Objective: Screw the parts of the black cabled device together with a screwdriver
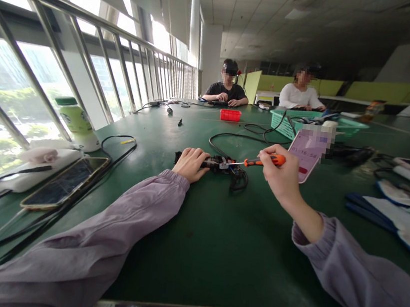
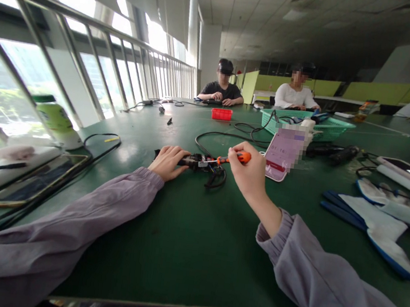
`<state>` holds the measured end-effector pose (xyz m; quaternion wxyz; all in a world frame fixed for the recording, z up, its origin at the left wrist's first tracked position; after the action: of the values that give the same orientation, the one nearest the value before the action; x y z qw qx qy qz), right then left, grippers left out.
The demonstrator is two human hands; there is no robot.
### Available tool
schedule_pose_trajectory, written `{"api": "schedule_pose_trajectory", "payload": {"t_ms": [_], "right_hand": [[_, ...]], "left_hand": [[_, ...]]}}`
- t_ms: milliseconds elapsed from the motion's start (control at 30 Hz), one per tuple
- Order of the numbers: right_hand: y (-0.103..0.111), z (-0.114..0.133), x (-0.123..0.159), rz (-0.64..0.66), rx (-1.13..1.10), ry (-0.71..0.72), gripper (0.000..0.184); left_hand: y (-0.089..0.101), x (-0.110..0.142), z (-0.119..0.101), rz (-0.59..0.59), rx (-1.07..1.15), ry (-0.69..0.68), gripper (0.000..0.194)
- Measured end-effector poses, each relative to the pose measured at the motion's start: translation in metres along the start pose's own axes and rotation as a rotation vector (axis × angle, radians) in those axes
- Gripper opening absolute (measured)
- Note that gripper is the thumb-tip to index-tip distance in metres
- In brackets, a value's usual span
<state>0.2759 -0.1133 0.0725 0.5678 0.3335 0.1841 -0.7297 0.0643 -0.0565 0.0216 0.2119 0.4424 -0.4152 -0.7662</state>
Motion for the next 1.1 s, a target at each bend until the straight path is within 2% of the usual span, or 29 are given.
{"api": "schedule_pose_trajectory", "payload": {"t_ms": [400,567,633,700,800,833,933,1000,1067,1100], "right_hand": [[-0.003,-0.002,0.003,0.021,0.004,-0.004,0.016],[-0.004,0.004,0.004,0.029,0.065,0.006,0.025],[-0.005,0.009,0.005,0.03,0.088,0.039,0.021],[-0.005,0.013,0.006,0.023,0.066,0.09,0.008],[-0.004,0.018,0.007,0.01,0.008,0.153,0.026],[-0.004,0.018,0.007,0.014,0.012,0.156,0.026],[-0.006,0.016,0.007,0.037,0.09,0.112,0.011],[-0.007,0.016,0.008,0.051,0.119,0.098,0.014],[-0.009,0.017,0.009,0.073,0.08,0.115,0.009],[-0.01,0.018,0.01,0.083,0.05,0.129,0.015]], "left_hand": [[-0.001,-0.001,0.0,0.043,0.027,0.006,0.038],[0.0,-0.001,-0.001,0.045,0.034,0.006,0.037],[0.0,0.0,-0.001,0.046,0.039,0.005,0.037],[0.0,0.0,-0.002,0.052,0.04,0.004,0.037],[0.0,-0.001,-0.002,0.058,0.033,0.006,0.037],[0.0,-0.001,-0.002,0.059,0.028,0.006,0.037],[0.001,-0.001,-0.002,0.062,0.02,0.008,0.037],[0.0,-0.001,-0.002,0.068,0.021,0.01,0.037],[0.0,-0.001,-0.002,0.074,0.026,0.011,0.037],[0.0,-0.001,-0.002,0.075,0.03,0.011,0.037]]}}
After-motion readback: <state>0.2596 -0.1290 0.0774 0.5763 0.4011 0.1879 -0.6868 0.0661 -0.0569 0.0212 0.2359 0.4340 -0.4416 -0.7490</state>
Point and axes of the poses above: each hand's wrist, its own x-axis away from the middle knuckle, its own y-axis out of the back of the hand, z = x × y, the point moved 8 cm from there along -x, towards the middle knuckle, and after that the axes turned 10 degrees about -x, right-handed, at the moved point
